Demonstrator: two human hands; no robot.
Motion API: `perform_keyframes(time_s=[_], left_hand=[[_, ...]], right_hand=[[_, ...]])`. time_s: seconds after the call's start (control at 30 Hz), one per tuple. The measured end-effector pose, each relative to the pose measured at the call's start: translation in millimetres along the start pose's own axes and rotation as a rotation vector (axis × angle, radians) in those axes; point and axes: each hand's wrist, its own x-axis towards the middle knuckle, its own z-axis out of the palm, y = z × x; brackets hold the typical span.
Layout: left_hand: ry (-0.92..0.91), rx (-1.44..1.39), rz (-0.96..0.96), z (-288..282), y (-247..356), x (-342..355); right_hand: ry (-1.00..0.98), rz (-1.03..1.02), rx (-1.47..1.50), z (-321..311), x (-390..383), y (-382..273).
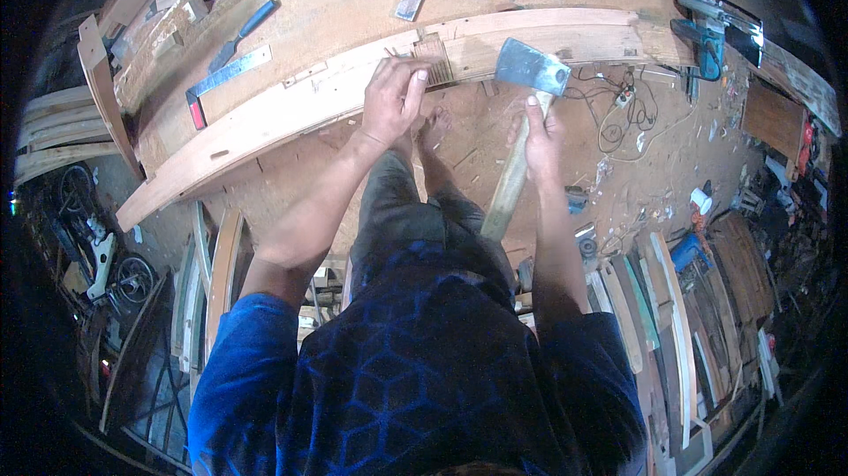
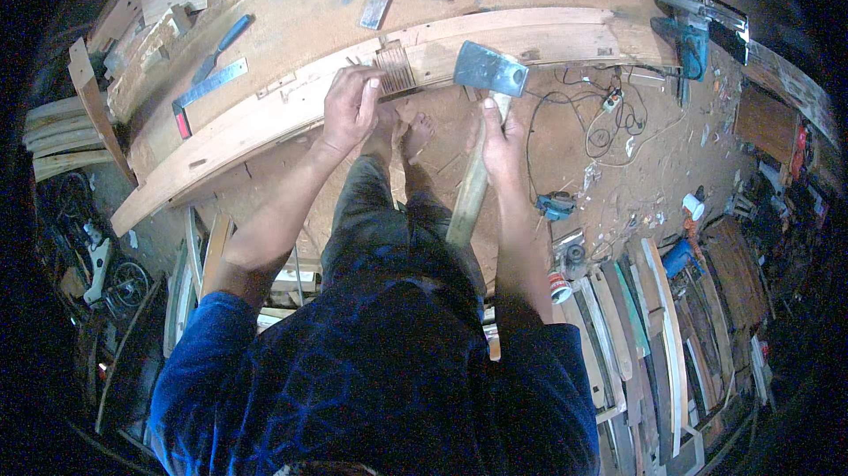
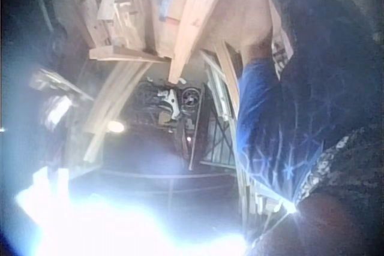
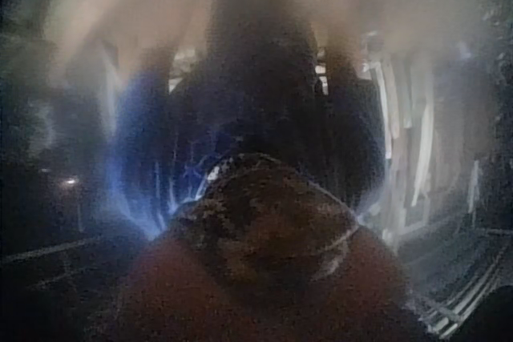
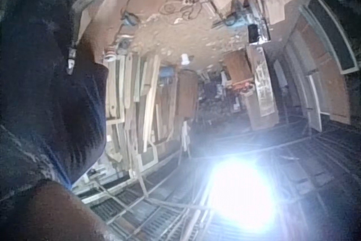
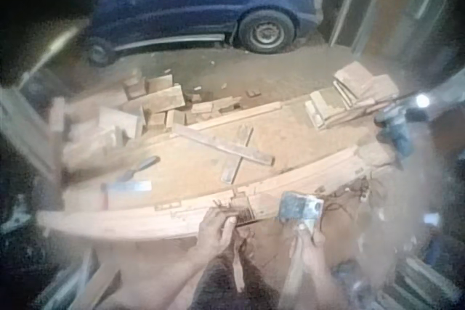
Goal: The person uses a chisel and a wooden mallet to carve and shape a long, curved piece of wood on a workbench. They repeatedly position the chisel against the wood and strike it with the mallet to remove material, occasionally adjusting the wood's position to work on different sections.
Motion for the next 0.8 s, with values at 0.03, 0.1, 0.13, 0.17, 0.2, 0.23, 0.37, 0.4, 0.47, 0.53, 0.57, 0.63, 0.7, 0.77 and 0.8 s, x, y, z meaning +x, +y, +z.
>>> perform_keyframes(time_s=[0.03,0.1,0.13,0.17,0.2,0.23,0.37,0.4,0.47,0.53,0.57,0.63,0.7,0.77,0.8], left_hand=[[0.063,0.013,0.063,-2,12,9],[0.134,0.423,0.182,19,9,13],[0.171,0.629,0.239,25,7,13],[0.076,0.665,0.308,25,8,-4],[-0.136,0.496,0.202,22,13,-14],[-0.346,0.330,0.088,14,13,-27],[-0.064,0.265,0.044,-8,-7,-32],[0.101,0.301,0.069,-14,-17,-28],[0.358,0.583,-0.097,-20,-69,-17],[0.362,0.745,-0.197,-26,-96,-5],[0.360,0.824,-0.246,-27,-104,-6],[0.297,0.777,-0.244,-25,-99,-3],[0.233,0.701,-0.288,-26,-97,-2],[0.219,0.711,-0.313,-28,-97,-3],[0.206,0.716,-0.333,-28,-95,-5]], right_hand=[[-0.012,-0.035,-0.030,-4,1,-5],[-0.034,-0.082,-0.051,-4,3,-13],[-0.038,-0.081,-0.056,-2,3,-14],[-0.043,-0.079,-0.062,2,3,-14],[-0.039,-0.081,-0.068,3,4,-14],[-0.041,-0.066,-0.070,8,4,-13],[-0.081,0.010,-0.128,27,2,-4],[-0.100,0.026,-0.153,31,3,-1],[-0.121,-0.032,-0.134,44,3,1],[-0.123,-0.112,-0.097,54,2,6],[-0.149,-0.140,-0.192,60,6,15],[-0.174,-0.198,-0.388,65,13,29],[-0.245,-0.075,-0.348,58,19,30],[-0.238,0.012,-0.327,56,24,26],[-0.203,-0.017,-0.257,55,22,22]])
